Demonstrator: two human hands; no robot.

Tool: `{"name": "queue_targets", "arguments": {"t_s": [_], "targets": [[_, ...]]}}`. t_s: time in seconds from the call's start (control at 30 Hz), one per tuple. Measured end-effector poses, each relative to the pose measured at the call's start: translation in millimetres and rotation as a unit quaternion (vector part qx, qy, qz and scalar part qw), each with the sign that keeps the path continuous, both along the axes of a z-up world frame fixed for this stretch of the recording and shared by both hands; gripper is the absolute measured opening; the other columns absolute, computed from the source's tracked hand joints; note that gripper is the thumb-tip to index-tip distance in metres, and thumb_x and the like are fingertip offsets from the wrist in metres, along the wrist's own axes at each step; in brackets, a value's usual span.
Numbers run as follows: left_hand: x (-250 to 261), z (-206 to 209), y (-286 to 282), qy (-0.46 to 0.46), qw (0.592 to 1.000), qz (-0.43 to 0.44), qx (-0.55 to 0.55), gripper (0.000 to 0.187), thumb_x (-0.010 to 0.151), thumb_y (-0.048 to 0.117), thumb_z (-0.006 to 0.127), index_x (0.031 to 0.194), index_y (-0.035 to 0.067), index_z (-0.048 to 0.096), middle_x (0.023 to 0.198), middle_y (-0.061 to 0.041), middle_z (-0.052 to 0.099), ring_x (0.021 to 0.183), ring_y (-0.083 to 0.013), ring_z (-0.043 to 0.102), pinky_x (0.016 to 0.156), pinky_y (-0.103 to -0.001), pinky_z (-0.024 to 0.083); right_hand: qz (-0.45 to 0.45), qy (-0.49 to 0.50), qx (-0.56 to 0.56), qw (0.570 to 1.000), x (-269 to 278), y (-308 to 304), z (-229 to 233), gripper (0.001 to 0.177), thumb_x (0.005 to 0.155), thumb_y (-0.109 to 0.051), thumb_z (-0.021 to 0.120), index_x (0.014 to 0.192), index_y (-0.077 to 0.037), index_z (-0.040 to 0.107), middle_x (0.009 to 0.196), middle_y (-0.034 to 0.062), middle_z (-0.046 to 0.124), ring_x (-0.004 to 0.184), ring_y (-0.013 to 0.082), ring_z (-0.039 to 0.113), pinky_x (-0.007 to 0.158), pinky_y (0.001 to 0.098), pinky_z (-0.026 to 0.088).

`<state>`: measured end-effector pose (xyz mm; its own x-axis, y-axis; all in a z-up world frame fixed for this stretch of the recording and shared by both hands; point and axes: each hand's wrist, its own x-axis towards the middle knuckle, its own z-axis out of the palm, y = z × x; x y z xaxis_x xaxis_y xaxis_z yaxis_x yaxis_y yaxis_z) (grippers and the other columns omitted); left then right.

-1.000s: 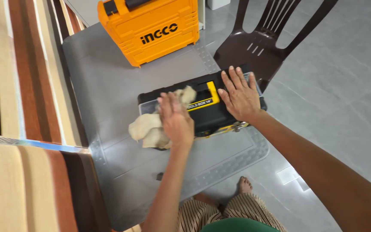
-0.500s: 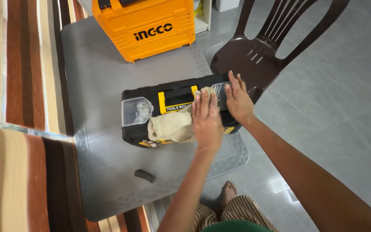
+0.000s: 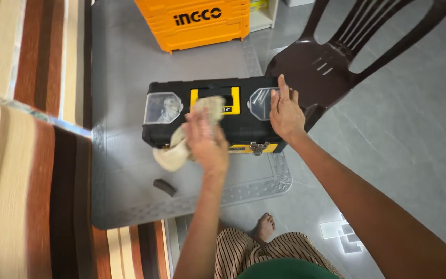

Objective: Cleaning a yellow power tool case and a black plastic toolbox with a cloth rag.

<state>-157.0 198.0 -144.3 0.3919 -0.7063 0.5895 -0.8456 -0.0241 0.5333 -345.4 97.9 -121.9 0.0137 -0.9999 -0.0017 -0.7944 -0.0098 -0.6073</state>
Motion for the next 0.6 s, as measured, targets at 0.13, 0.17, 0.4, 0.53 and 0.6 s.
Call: {"name": "queue_targets", "arguments": {"t_s": [0.13, 0.17, 0.4, 0.53, 0.6], "targets": [[-51, -1, 11, 0.004, 0.996, -0.086, -0.036, 0.054, 0.096, 0.01, 0.066, 0.149, 0.011, 0.055, 0.157, -0.021, 0.049, 0.15, -0.036, 0.042, 0.128, -0.052, 0.025, 0.001, -0.006, 0.011, 1.0, 1, 1, -1, 0.058, 0.109, -0.043, 0.031, 0.163, -0.022, 0.021, 0.145, 0.0243, 0.044, 0.118, 0.05, 0.057, 0.1, 0.0543, 0.047], [-64, -1, 14, 0.009, 0.993, -0.113, -0.036, 0.053, 0.095, 0.009, 0.065, 0.148, 0.011, 0.055, 0.157, -0.021, 0.048, 0.15, -0.0366, 0.041, 0.128, -0.053, 0.025, 0.004, -0.012, -0.003, 1.0, -1, -1, -5, 0.058, 0.109, -0.043, 0.032, 0.162, -0.021, 0.022, 0.145, 0.0235, 0.045, 0.118, 0.0495, 0.057, 0.101, 0.0537, 0.047], [-49, -12, 12, -0.055, 0.987, -0.151, 0.013, 0.054, 0.094, -0.002, 0.059, 0.146, 0.013, 0.061, 0.157, -0.013, 0.053, 0.153, -0.0309, 0.046, 0.132, -0.049, 0.03, 0.006, -0.019, -0.007, 1.0, -3, 1, -5, 0.058, 0.11, -0.045, 0.032, 0.161, -0.02, 0.024, 0.147, 0.0192, 0.045, 0.119, 0.048, 0.058, 0.1, 0.0536, 0.047], [26, -23, -9, -0.095, 0.993, -0.067, -0.008, 0.057, 0.091, -0.001, 0.058, 0.146, 0.008, 0.057, 0.154, -0.017, 0.051, 0.149, -0.0365, 0.043, 0.128, -0.053, 0.026, -0.003, -0.013, -0.001, 1.0, -2, 4, -1, 0.058, 0.108, -0.044, 0.032, 0.16, -0.021, 0.026, 0.147, 0.0197, 0.044, 0.119, 0.0483, 0.058, 0.099, 0.0537, 0.048], [73, -24, -17, -0.111, 0.993, 0.028, 0.005, 0.049, 0.103, 0.003, 0.056, 0.15, 0.014, 0.055, 0.155, -0.018, 0.05, 0.148, -0.0409, 0.04, 0.127, -0.052, 0.024, -0.009, 0.005, -0.007, 1.0, -2, 5, -2, 0.055, 0.11, -0.044, 0.031, 0.16, -0.021, 0.026, 0.148, 0.0186, 0.045, 0.118, 0.0473, 0.059, 0.099, 0.0546, 0.048]]}}
